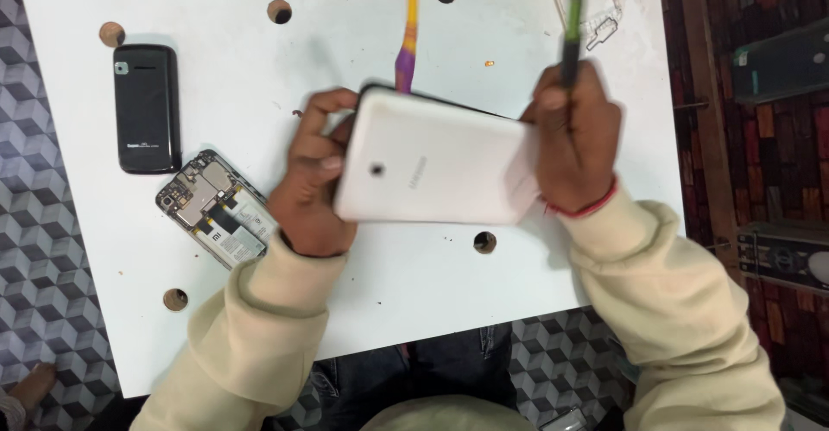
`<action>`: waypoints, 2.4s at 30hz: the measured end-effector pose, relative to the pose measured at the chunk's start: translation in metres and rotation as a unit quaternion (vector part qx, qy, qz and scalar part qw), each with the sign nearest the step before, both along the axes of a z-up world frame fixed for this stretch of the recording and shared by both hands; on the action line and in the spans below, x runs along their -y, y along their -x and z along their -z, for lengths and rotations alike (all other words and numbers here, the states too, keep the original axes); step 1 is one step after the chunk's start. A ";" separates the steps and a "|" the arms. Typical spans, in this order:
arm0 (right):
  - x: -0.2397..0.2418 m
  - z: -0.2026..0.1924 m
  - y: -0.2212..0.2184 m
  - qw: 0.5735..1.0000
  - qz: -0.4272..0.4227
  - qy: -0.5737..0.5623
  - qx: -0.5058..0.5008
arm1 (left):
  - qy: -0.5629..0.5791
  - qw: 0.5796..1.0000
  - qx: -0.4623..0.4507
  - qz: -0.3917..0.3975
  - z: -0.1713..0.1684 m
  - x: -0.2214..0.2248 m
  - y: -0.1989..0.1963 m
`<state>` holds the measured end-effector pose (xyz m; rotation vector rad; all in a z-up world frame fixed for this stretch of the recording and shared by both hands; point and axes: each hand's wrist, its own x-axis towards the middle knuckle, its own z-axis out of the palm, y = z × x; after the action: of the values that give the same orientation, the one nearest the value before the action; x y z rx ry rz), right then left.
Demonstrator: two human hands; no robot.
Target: The person uses a screwdriver and a toothbrush to pry open the back cover of a white Samsung tablet. They then remove the back cover, disconnect the battery connector, and lift out the motherboard.
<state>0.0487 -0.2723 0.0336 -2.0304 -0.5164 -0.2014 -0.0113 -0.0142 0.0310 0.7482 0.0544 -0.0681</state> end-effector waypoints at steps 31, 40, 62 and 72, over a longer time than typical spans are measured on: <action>0.010 -0.030 -0.032 0.893 -0.043 0.420 0.154 | -0.408 0.840 0.288 -0.213 0.015 0.001 0.021; 0.003 -0.013 -0.052 0.928 -0.150 0.282 0.189 | -0.528 0.732 0.349 -0.251 -0.002 0.003 0.020; 0.025 -0.038 0.004 0.950 -0.108 -0.289 -0.047 | -0.552 0.675 0.424 -0.243 -0.011 -0.008 0.010; 0.034 -0.016 0.028 0.979 -0.128 -0.149 0.058 | -0.555 0.690 0.409 -0.220 -0.005 -0.006 0.012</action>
<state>0.0208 -0.3066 0.0493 -1.6507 -0.7685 -0.2275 -0.0237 -0.0078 0.0363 1.9136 -0.6498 0.8531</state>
